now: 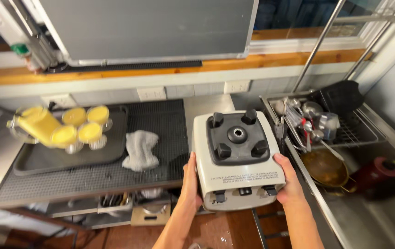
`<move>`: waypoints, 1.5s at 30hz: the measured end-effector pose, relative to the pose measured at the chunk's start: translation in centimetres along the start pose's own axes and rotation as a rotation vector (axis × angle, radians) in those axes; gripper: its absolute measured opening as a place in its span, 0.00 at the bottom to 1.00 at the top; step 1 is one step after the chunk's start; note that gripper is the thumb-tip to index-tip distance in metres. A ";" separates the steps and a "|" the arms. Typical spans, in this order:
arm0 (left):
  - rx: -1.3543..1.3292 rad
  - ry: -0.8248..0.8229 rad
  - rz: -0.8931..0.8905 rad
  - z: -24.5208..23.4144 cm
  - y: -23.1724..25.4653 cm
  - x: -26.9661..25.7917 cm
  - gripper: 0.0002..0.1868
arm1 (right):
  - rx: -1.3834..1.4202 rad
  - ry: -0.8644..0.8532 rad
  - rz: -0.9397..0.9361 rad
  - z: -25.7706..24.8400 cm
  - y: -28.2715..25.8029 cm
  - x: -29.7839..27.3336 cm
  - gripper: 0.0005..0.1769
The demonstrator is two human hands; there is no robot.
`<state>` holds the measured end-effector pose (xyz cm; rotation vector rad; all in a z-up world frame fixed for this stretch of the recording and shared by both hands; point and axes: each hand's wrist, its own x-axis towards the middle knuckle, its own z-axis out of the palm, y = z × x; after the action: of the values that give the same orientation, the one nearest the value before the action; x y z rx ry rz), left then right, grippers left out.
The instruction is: The person wipes a countertop, moves a blender base, assembles the blender jar, retrieves a cocoa powder container, and scoops ice into a measuring cup. The person does not blend or pour any mixture in this clip.
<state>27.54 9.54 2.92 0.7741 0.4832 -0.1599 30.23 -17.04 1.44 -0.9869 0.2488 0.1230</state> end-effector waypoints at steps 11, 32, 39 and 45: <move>0.026 -0.174 0.079 0.2 4.0 11.3 0.31 | -0.023 0.164 0.001 2.6 1.1 10.2 0.25; -0.048 -0.002 0.061 2.9 7.9 23.0 0.29 | 0.007 -0.006 0.192 6.4 0.4 25.7 0.32; -0.027 -0.005 0.086 3.0 8.2 23.8 0.28 | 0.011 -0.040 0.226 6.0 0.7 26.8 0.34; 0.030 -0.005 0.107 2.8 8.2 24.3 0.29 | -0.031 0.004 0.192 5.7 0.7 27.0 0.34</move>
<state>52.51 14.32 -1.72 0.8268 0.4339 -0.0694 57.01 -12.15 -3.17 -0.9929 0.3460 0.3003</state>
